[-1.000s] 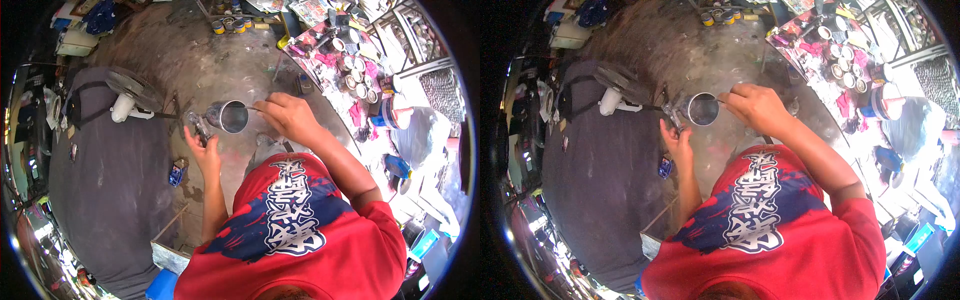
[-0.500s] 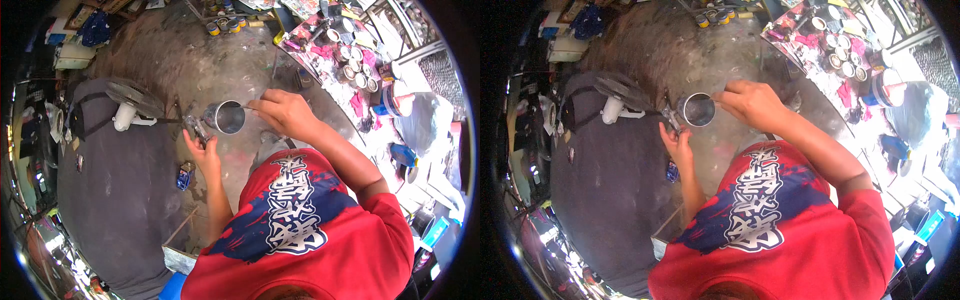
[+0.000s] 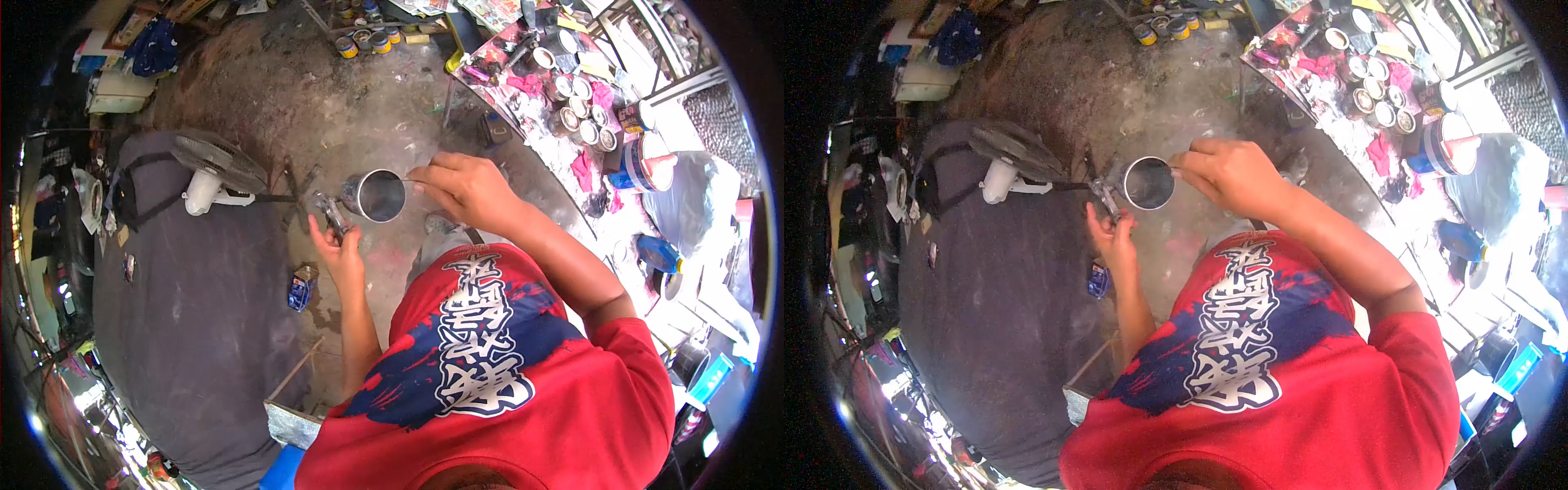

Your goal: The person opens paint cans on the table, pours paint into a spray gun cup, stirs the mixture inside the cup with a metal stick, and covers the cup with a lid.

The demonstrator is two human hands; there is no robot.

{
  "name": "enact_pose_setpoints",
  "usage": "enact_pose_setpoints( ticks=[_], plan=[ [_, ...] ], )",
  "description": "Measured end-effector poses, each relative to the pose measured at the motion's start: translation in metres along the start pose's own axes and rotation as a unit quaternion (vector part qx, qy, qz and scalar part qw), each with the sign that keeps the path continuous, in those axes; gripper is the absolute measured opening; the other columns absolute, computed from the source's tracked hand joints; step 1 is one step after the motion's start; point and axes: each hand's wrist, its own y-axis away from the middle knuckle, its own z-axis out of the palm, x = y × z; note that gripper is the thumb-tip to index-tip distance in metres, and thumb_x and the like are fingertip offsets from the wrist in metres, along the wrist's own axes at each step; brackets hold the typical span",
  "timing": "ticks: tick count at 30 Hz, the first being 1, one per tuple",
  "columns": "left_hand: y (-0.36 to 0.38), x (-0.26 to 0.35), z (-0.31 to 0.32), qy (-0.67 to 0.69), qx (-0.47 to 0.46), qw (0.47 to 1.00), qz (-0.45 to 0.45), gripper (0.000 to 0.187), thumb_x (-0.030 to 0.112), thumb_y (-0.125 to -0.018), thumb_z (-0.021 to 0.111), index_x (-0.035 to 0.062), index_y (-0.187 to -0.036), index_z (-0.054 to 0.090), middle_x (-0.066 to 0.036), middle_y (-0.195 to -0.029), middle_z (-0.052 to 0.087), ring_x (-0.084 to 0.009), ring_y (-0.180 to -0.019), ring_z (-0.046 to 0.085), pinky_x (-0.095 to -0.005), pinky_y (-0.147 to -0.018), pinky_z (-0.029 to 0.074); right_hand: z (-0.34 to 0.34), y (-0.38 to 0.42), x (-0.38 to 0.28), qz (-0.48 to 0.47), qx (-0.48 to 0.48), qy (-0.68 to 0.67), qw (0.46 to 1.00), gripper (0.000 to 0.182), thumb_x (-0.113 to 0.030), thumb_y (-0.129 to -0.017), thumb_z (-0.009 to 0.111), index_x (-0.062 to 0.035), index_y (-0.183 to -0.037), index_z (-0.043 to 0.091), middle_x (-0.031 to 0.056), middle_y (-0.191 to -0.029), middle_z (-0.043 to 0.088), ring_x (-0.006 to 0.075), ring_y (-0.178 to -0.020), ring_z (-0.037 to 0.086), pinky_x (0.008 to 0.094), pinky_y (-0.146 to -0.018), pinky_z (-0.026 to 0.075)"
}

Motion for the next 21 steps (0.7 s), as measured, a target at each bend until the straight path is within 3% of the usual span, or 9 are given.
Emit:
enact_pose_setpoints(
  ticks=[3,6,12,18,21],
  plan=[
    [0.005,0.001,0.007,0.013,0.004,0.999,-0.032,0.092,0.000,-0.086,0.068,0.0031,-0.162,0.015,-0.013,-0.108,0.062,-0.0169,-0.089,0.060,-0.0296,-0.082,0.050,-0.004,0.000,-0.006,0.016,-0.007,0.004,1.000,0.021,-0.013,-0.092,0.069,-0.0073,-0.112,0.070,0.0121,-0.089,0.063,0.0332,-0.077,0.065,0.0431,-0.067,0.053],
    [0.007,-0.013,0.012,0.038,0.004,0.999,-0.039,0.094,0.000,-0.086,0.069,0.0035,-0.162,0.014,-0.010,-0.105,0.061,-0.0144,-0.089,0.059,-0.0271,-0.080,0.048,0.003,0.007,-0.006,0.030,-0.005,0.018,0.999,0.017,-0.017,-0.092,0.070,-0.0056,-0.104,0.072,0.0125,-0.086,0.067,0.0340,-0.076,0.067,0.0437,-0.066,0.054],
    [0.012,-0.035,0.013,0.047,-0.002,0.997,-0.064,0.096,0.000,-0.085,0.070,0.0004,-0.161,0.012,-0.009,-0.101,0.060,-0.0138,-0.087,0.058,-0.0268,-0.078,0.048,0.003,0.015,-0.015,0.130,-0.046,-0.078,0.987,0.016,-0.014,-0.093,0.068,-0.0024,-0.104,0.071,0.0173,-0.092,0.070,0.0377,-0.081,0.068,0.0454,-0.072,0.054],
    [0.014,-0.048,0.014,0.055,-0.008,0.993,-0.100,0.096,0.003,-0.085,0.069,-0.0014,-0.161,0.010,-0.009,-0.100,0.060,-0.0153,-0.084,0.059,-0.0284,-0.077,0.049,0.007,0.015,-0.006,0.117,-0.077,-0.007,0.990,0.017,-0.014,-0.093,0.068,-0.0029,-0.105,0.071,0.0177,-0.093,0.070,0.0383,-0.082,0.068,0.0439,-0.073,0.054],
    [0.015,-0.057,0.016,0.058,-0.005,0.992,-0.112,0.095,0.004,-0.085,0.069,-0.0017,-0.161,0.011,-0.010,-0.098,0.061,-0.0162,-0.083,0.060,-0.0293,-0.076,0.050,0.015,0.020,-0.002,0.091,-0.072,-0.051,0.992,0.016,-0.014,-0.093,0.069,-0.0032,-0.105,0.071,0.0176,-0.091,0.069,0.0381,-0.082,0.068,0.0438,-0.072,0.054]
  ],
)
